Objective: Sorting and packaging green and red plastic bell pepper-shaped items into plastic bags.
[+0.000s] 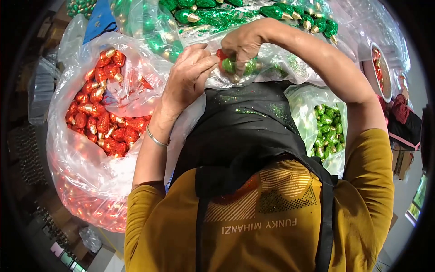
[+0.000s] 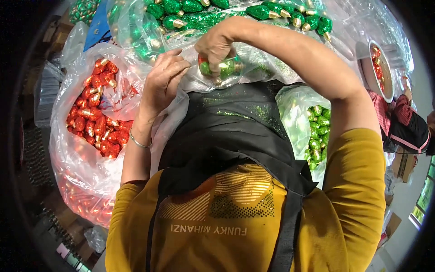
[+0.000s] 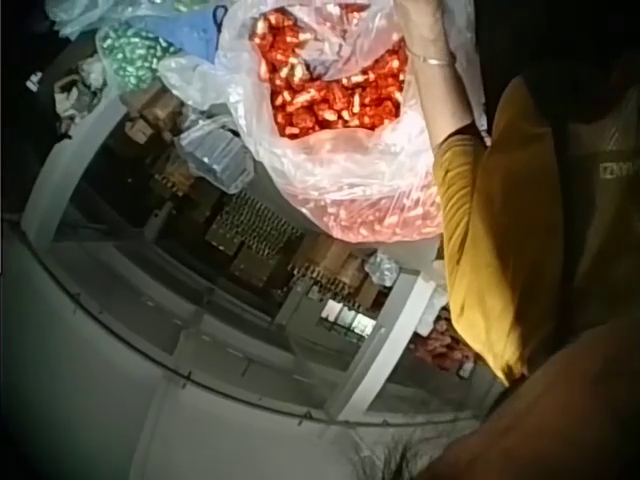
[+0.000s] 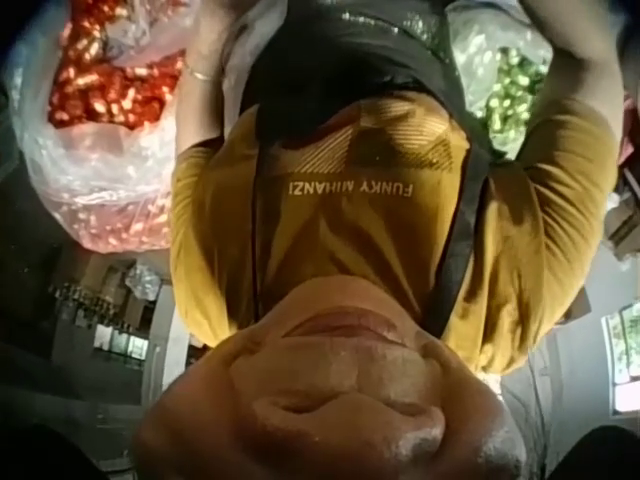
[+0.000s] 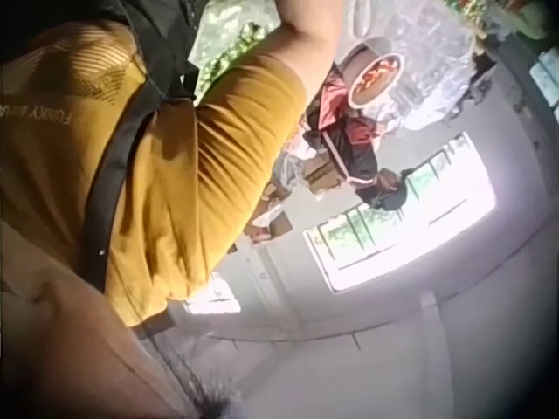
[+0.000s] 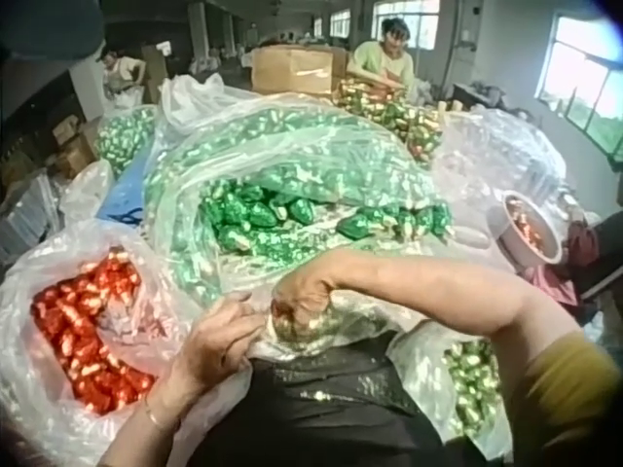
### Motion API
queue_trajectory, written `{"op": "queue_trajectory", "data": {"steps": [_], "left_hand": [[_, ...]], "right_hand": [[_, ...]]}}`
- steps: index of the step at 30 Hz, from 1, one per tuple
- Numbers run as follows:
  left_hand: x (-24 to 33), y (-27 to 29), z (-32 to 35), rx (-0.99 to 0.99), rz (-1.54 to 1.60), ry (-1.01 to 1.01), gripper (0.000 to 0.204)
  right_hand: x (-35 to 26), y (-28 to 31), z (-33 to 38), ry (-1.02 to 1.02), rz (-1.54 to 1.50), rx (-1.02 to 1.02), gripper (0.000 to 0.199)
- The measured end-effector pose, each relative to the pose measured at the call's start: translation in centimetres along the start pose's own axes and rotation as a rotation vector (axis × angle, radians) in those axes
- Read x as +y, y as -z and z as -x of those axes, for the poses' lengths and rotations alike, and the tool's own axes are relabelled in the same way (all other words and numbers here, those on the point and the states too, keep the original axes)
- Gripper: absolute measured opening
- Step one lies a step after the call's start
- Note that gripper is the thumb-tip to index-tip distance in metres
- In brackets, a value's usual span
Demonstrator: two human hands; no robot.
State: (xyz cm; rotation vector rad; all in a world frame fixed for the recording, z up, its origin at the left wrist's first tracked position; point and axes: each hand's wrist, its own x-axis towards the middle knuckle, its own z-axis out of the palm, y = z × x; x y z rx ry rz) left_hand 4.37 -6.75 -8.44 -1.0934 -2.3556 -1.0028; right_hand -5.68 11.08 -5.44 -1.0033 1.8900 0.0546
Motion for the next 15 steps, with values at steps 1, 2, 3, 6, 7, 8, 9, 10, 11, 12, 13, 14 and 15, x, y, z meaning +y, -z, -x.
{"op": "queue_trajectory", "data": {"steps": [1,2,3,6,7,8,9,10,11,12,13,14,15], "left_hand": [[-0.1,0.2,0.0,-0.027,0.009,0.002,0.012],[-0.1,0.4,-0.1,-0.049,0.012,0.011,0.011],[-0.2,0.5,-0.2,-0.070,0.016,0.019,0.011],[-0.3,0.5,-0.5,-0.111,0.018,0.012,0.010],[-0.5,0.5,-0.6,-0.140,0.016,0.006,0.010],[-0.6,0.6,-0.7,-0.139,0.016,0.004,0.010],[-0.7,0.7,-0.8,-0.147,0.038,0.027,0.010],[-0.8,0.7,-0.9,-0.155,0.060,0.051,0.010],[-0.9,0.8,-0.9,-0.163,0.081,0.075,0.010],[-1.0,0.7,-0.9,-0.163,0.082,0.076,0.010],[-1.0,0.6,-0.9,-0.153,0.068,0.041,0.010],[-1.1,0.5,-0.8,-0.144,0.053,0.006,0.010],[-1.1,0.4,-0.7,-0.134,0.039,-0.028,0.010]], "right_hand": [[0.3,-0.1,0.7,-0.019,0.002,0.079,0.031],[0.4,-0.2,1.2,-0.032,0.013,0.154,0.033],[0.5,-0.6,1.2,-0.030,0.022,0.147,0.033],[0.9,-2.6,1.1,0.055,0.382,0.813,0.036],[0.8,-2.4,1.1,0.053,0.385,0.813,0.036],[0.7,-2.1,1.0,0.030,0.338,0.755,0.036],[0.5,-1.8,0.9,0.007,0.290,0.698,0.035],[0.4,-1.7,1.0,-0.014,0.242,0.641,0.035],[0.4,-1.5,1.3,-0.014,0.242,0.642,0.035],[0.1,-1.1,2.0,0.031,0.234,0.608,0.035],[-0.2,-0.8,2.6,0.077,0.227,0.573,0.035],[-0.3,-0.7,2.8,0.123,0.218,0.537,0.036],[0.0,-0.9,2.5,0.126,0.216,0.535,0.036]]}}
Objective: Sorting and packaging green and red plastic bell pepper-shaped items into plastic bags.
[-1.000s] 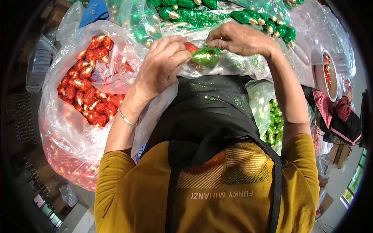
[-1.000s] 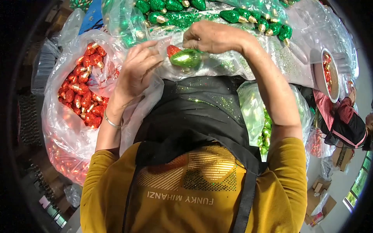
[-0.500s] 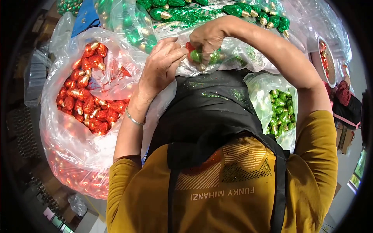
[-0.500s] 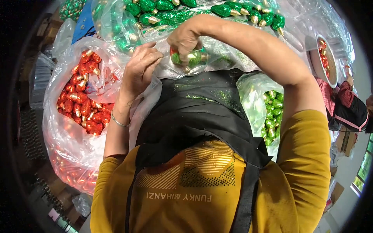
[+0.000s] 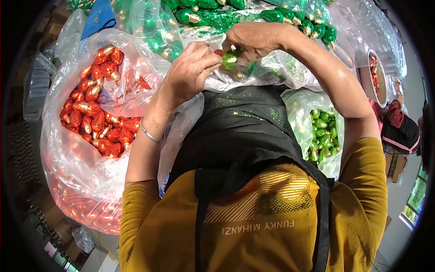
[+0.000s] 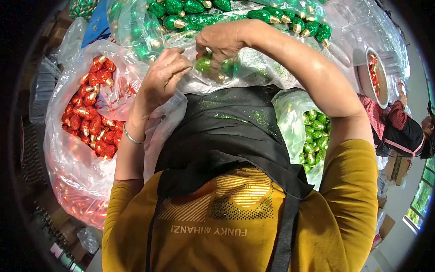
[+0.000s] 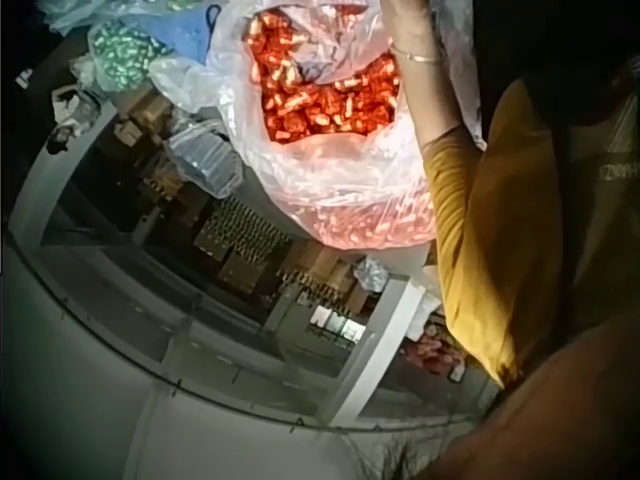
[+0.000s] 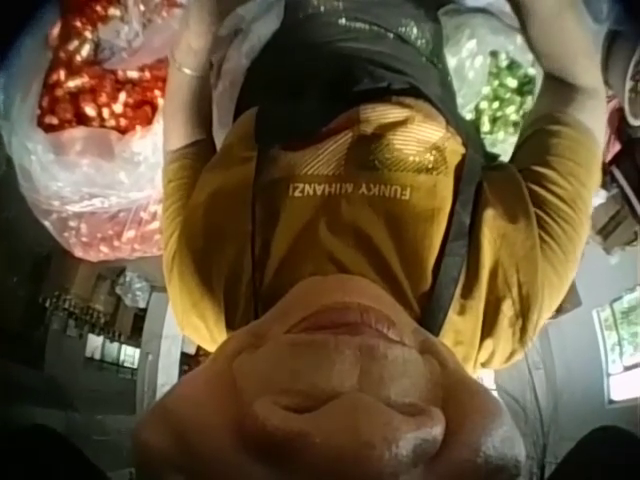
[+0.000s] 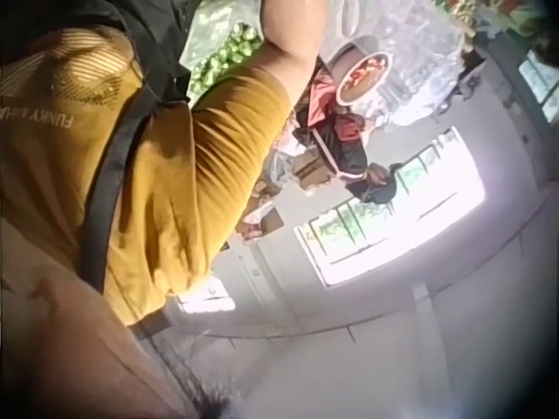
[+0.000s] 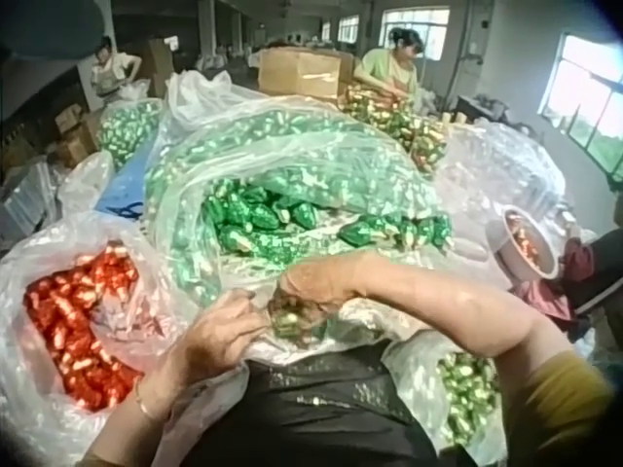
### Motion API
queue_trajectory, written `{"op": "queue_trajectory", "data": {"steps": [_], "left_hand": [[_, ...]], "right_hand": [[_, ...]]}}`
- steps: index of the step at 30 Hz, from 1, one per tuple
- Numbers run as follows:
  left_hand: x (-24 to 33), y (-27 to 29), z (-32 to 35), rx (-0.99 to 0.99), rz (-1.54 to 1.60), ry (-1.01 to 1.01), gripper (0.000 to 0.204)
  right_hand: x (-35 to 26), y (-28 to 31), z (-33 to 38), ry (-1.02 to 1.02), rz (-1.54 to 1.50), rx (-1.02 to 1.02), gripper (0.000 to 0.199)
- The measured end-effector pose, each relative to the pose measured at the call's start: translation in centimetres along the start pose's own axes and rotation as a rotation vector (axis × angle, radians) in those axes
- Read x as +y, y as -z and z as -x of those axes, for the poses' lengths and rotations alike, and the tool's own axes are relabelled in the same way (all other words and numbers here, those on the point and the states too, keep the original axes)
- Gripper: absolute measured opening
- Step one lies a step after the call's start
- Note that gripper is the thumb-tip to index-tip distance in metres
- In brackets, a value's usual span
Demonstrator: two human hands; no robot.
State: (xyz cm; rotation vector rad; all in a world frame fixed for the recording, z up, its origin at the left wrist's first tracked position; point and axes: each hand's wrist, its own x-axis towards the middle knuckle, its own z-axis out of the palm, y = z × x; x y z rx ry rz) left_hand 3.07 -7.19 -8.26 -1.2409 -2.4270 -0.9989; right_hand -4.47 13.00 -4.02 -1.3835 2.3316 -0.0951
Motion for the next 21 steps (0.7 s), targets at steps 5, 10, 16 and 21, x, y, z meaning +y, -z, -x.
{"op": "queue_trajectory", "data": {"steps": [5,10,16,21], "left_hand": [[-0.7,0.1,-0.7,-0.001,-0.009,0.018,0.010],[-0.2,0.1,-0.5,-0.034,0.017,0.031,0.009],[-0.2,0.5,-0.3,-0.088,0.046,0.053,0.012],[0.3,0.5,-0.8,-0.087,0.001,-0.005,0.013]], "right_hand": [[0.4,-0.9,-0.5,-0.103,-0.381,-0.420,0.038],[0.1,-2.3,-1.0,-0.008,-0.318,-0.434,0.039],[-0.7,-0.4,-0.6,-0.051,-0.167,-0.455,0.042],[1.3,-3.7,-0.5,-0.188,0.058,-0.327,0.018]]}}
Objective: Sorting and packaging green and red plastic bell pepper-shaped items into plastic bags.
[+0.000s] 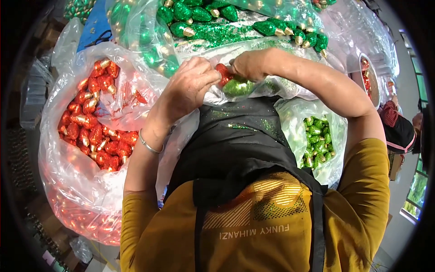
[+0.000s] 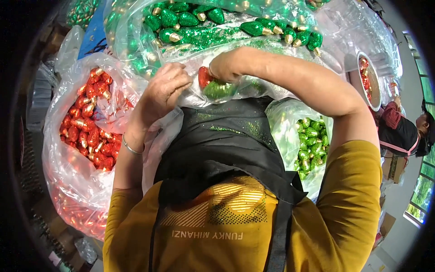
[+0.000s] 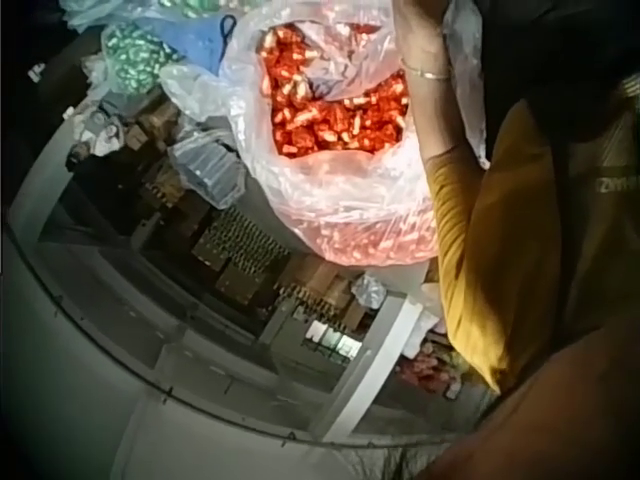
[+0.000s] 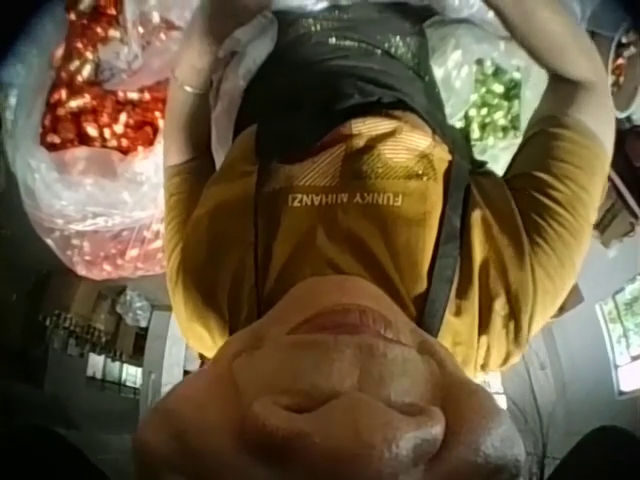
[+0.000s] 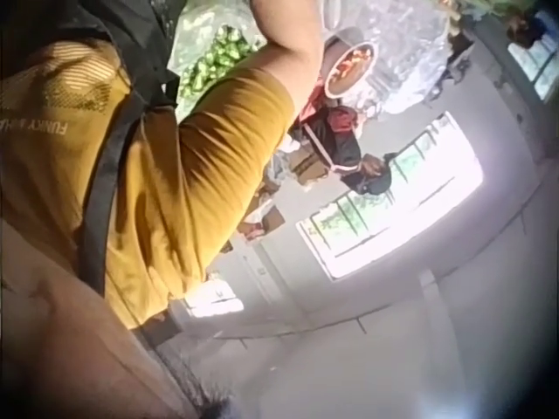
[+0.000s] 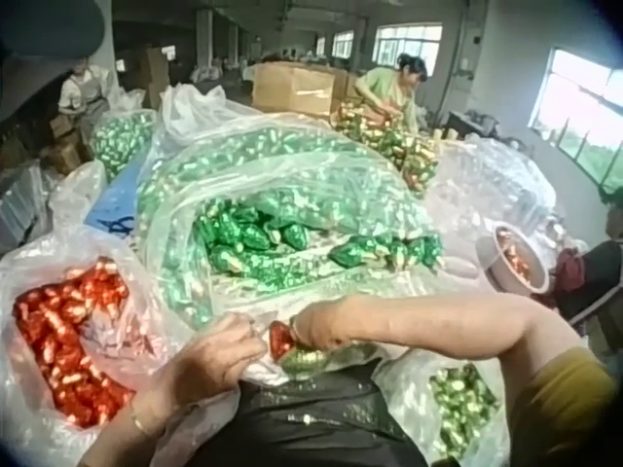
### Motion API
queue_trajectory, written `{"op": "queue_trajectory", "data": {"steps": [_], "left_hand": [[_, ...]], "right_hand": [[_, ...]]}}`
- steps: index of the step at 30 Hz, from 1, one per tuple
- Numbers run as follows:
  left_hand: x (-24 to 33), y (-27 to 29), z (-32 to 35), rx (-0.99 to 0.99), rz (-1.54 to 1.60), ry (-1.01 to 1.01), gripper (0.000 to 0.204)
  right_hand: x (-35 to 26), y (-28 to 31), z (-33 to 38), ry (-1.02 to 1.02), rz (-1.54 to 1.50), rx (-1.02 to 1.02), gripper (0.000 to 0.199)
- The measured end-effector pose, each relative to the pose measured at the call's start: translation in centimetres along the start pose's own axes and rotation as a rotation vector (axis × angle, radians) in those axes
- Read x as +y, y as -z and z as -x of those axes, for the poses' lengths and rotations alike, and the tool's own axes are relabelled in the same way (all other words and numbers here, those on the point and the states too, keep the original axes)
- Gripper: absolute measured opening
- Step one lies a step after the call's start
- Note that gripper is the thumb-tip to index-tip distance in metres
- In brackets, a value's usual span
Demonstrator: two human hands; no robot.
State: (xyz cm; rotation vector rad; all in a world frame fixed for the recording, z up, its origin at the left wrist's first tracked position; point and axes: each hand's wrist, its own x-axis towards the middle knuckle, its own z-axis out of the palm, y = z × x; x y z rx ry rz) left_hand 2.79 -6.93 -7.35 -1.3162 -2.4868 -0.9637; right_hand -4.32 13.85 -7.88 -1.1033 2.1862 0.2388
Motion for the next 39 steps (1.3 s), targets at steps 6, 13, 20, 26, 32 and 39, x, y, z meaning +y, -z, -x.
{"op": "queue_trajectory", "data": {"steps": [6,13,20,26,32,39], "left_hand": [[0.6,-0.5,-0.3,0.083,-0.019,-0.031,0.006],[0.6,0.0,-0.7,0.017,-0.042,0.007,0.006],[0.2,0.3,-0.6,-0.027,-0.041,0.021,0.011],[-0.3,0.6,-0.9,-0.046,0.028,-0.016,0.011],[-0.2,0.0,-0.9,0.021,0.034,-0.028,0.011],[0.1,0.0,-0.7,-0.019,0.020,-0.004,0.011]], "right_hand": [[1.8,-2.2,-1.4,0.025,0.216,0.011,0.018],[-1.5,0.7,1.8,-0.045,0.344,-0.049,0.015],[-2.7,1.5,5.3,-0.097,0.238,0.206,0.035],[-0.7,-0.3,4.0,-0.060,0.067,0.393,0.039],[0.6,-0.6,2.5,-0.030,0.014,0.285,0.038],[-1.7,1.3,4.2,0.012,0.150,0.324,0.028]]}}
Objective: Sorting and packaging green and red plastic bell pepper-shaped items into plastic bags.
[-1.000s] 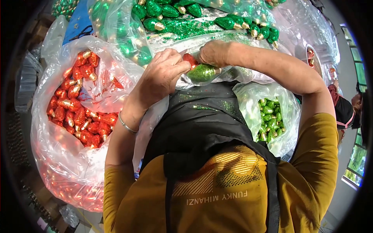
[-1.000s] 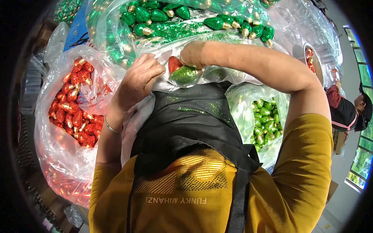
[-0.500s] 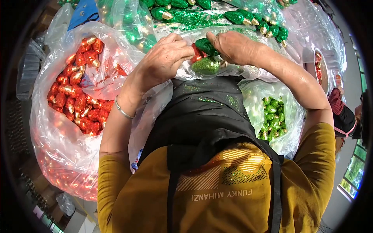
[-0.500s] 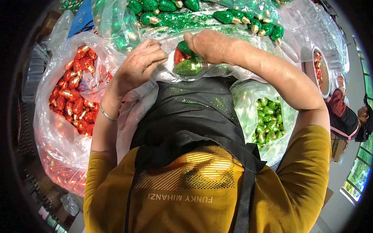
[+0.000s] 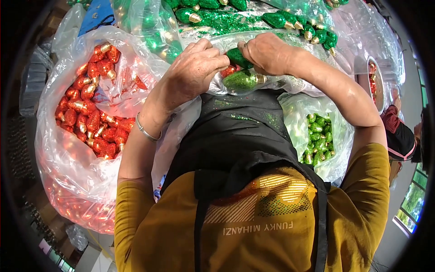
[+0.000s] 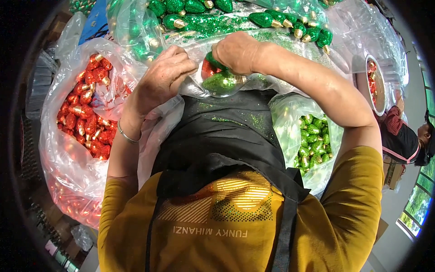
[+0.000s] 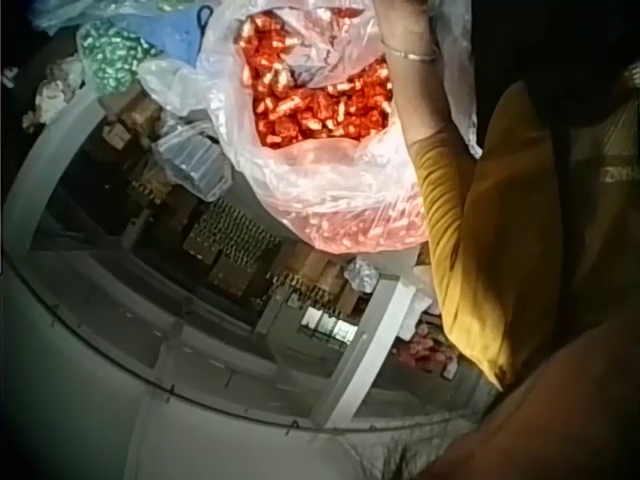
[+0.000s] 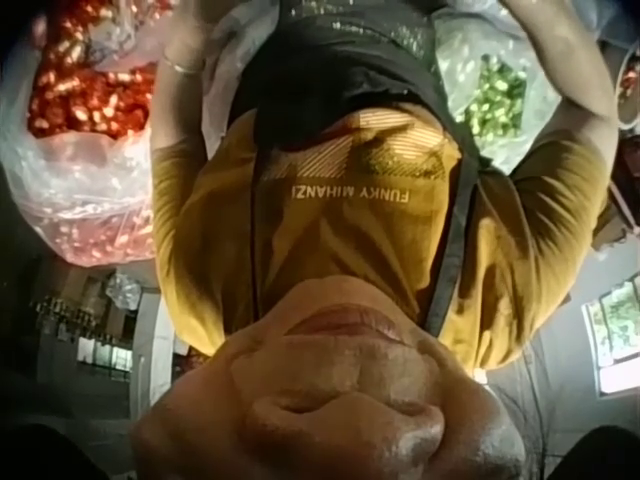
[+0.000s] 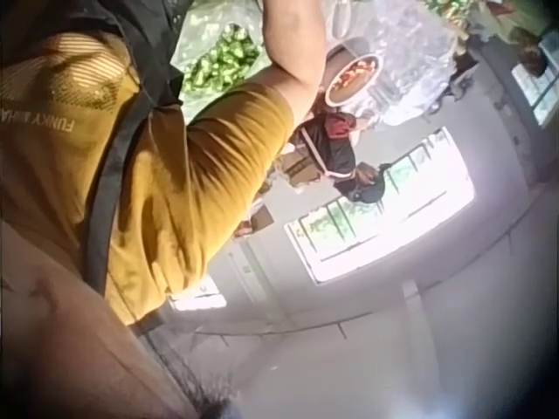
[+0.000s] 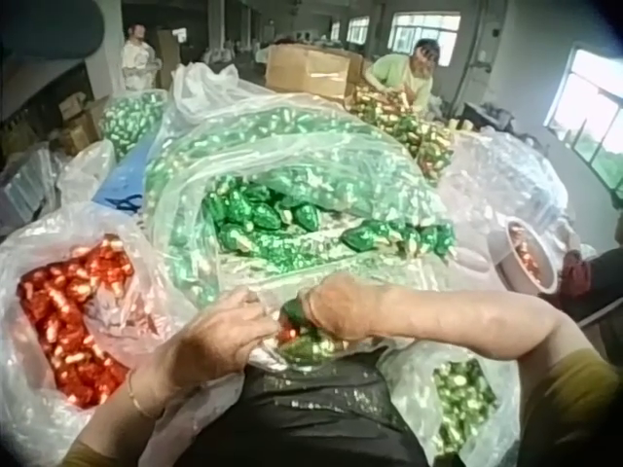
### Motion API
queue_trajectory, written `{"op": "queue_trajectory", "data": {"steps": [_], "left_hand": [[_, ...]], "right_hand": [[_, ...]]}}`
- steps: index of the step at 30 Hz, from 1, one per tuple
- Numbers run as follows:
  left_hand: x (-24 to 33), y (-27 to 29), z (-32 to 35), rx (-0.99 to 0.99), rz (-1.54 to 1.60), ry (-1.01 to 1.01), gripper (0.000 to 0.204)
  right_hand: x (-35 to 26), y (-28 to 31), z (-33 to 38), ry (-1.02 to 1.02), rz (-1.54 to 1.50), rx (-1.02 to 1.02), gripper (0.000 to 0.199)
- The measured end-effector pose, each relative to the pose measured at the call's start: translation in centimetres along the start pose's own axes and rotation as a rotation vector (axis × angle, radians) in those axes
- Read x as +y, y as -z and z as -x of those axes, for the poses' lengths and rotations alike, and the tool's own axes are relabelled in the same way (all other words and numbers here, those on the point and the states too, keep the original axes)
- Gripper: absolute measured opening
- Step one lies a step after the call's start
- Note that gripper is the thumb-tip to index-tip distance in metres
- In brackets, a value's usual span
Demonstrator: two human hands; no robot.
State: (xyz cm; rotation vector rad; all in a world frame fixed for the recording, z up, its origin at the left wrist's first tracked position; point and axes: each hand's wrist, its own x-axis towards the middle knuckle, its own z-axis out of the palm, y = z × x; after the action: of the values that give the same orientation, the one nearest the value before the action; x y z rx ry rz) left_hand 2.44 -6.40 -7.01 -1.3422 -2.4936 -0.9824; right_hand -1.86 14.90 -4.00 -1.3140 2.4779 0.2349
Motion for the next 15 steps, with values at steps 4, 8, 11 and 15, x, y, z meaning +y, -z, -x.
{"op": "queue_trajectory", "data": {"steps": [4,8,11,15], "left_hand": [[-0.7,0.0,-0.2,0.027,-0.008,-0.019,0.012],[-0.4,0.1,-0.3,-0.014,0.002,-0.013,0.014],[-0.4,0.1,-0.5,-0.042,0.000,-0.002,0.014],[-0.8,0.0,-0.3,-0.044,-0.008,-0.004,0.014]], "right_hand": [[-1.0,2.6,0.8,-0.053,0.152,-0.116,0.018],[-1.4,1.5,0.8,0.022,0.496,-0.154,0.014],[-0.4,-0.7,0.4,0.233,0.426,0.179,0.016],[-0.5,0.6,0.4,0.156,0.110,0.155,0.017]]}}
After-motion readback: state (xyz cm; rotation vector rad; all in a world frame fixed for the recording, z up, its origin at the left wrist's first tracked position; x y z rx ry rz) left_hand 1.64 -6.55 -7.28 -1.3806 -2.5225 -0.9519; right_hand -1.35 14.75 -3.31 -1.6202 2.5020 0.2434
